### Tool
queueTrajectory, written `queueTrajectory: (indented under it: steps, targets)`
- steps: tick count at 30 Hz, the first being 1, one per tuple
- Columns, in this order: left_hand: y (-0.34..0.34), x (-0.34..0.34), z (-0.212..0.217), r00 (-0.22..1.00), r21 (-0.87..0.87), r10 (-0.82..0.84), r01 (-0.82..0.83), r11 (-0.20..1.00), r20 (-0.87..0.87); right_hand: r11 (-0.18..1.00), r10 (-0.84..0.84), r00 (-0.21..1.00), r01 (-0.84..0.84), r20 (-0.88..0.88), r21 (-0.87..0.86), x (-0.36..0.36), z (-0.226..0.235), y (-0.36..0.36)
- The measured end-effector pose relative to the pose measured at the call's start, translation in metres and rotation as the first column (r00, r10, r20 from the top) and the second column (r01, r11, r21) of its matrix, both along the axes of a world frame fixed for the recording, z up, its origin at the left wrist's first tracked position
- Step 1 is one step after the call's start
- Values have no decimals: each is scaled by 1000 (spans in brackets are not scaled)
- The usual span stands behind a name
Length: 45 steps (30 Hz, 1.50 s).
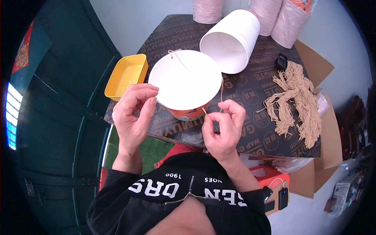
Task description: Assembling paper buckets by threading and tying string handles through pre-punched holes.
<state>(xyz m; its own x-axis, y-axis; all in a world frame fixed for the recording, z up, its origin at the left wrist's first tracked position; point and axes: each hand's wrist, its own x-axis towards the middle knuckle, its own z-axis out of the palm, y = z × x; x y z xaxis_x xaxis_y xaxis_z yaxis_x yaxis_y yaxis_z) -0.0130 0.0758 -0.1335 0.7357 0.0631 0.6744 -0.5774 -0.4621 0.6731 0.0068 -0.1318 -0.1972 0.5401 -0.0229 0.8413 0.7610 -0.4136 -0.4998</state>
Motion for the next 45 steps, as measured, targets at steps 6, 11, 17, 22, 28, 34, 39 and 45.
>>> queueTrajectory:
  steps: [6, 11, 17, 22, 28, 34, 39, 45]
  targets:
    - [-1, -3, 2, 1000, 10, 8, -8, 1000, -19, 1000, -15, 1000, 15, 1, -20, 0, 1, 3]
    - [-1, 1, 0, 999, 6, 22, -22, 1000, -27, 999, -16, 1000, 16, -1, -29, 4, 1, 3]
    - [0, 1, 0, 1000, 15, 6, -6, 1000, 2, 999, -30, 999, 32, 33, -41, 5, 6, 4]
    - [0, 4, 7, 1000, 97, 26, -27, 995, 8, 999, -15, 999, 17, 43, -39, 10, 5, 6]
    - [-4, 28, 48, 989, 558, -148, 111, 822, 21, 999, -14, 999, 15, 34, -32, 10, 7, 9]
    - [-12, 58, 53, 879, 591, -350, 477, 651, -324, 997, -64, 994, 67, 93, -28, 13, 11, 12]
    - [-17, 78, 45, 747, 561, -458, 664, 493, -482, 997, -65, 993, 69, 98, -38, 13, 12, 12]
    - [-26, 81, 49, 688, 443, -392, 707, 551, -611, 994, -66, 994, 73, 87, -78, 15, 10, 6]
